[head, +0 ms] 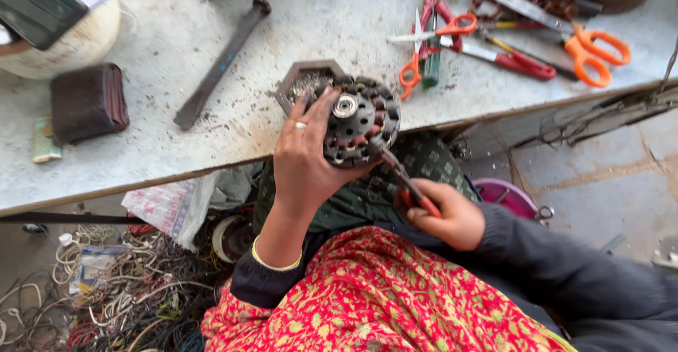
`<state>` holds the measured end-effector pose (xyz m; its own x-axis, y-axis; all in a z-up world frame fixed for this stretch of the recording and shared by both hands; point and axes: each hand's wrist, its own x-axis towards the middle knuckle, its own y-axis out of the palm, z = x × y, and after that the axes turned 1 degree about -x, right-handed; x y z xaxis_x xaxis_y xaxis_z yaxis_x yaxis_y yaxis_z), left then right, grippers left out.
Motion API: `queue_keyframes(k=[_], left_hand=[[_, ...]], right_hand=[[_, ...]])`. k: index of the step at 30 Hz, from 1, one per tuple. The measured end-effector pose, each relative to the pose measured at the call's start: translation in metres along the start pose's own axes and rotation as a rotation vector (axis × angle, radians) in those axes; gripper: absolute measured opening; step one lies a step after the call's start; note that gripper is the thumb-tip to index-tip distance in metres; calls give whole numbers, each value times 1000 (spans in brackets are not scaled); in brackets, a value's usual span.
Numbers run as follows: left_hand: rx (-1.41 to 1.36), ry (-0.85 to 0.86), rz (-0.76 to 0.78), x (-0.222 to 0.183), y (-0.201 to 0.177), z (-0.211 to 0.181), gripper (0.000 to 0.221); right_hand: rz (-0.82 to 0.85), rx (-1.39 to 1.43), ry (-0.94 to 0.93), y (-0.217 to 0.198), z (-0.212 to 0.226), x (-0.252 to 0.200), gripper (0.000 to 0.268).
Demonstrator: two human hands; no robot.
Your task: The person is repairing a motor stator by hand. They use pliers and scissors to remove old copper windings from the stator slots and then insert new copper wire into the slots. The person works methodically, slot by slot, using different tools for cutting and pulling the wire.
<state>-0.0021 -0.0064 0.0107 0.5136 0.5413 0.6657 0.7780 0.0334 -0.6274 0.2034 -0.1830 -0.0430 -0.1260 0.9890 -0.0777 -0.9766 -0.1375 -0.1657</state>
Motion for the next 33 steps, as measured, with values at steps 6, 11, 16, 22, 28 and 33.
queue_keyframes(k=[6, 11, 16, 22, 28, 33], left_hand=[[5, 36, 21, 1, -2, 2, 98], [28, 34, 33, 1, -2, 3, 96], [37, 28, 36, 1, -2, 4, 93], [37, 18, 47, 0, -4, 2, 94], [30, 35, 26, 0, -2, 2, 93], [16, 25, 23, 1, -3, -1, 97]], right_hand=[[-14, -5, -85, 10, -24, 10, 15], [17, -29, -116, 6, -25, 15, 15], [9, -91, -152, 6, -24, 18, 17], [-13, -168, -152, 9, -23, 19, 19], [76, -105, -116, 2, -25, 17, 42], [103, -175, -59, 6, -28, 10, 68]])
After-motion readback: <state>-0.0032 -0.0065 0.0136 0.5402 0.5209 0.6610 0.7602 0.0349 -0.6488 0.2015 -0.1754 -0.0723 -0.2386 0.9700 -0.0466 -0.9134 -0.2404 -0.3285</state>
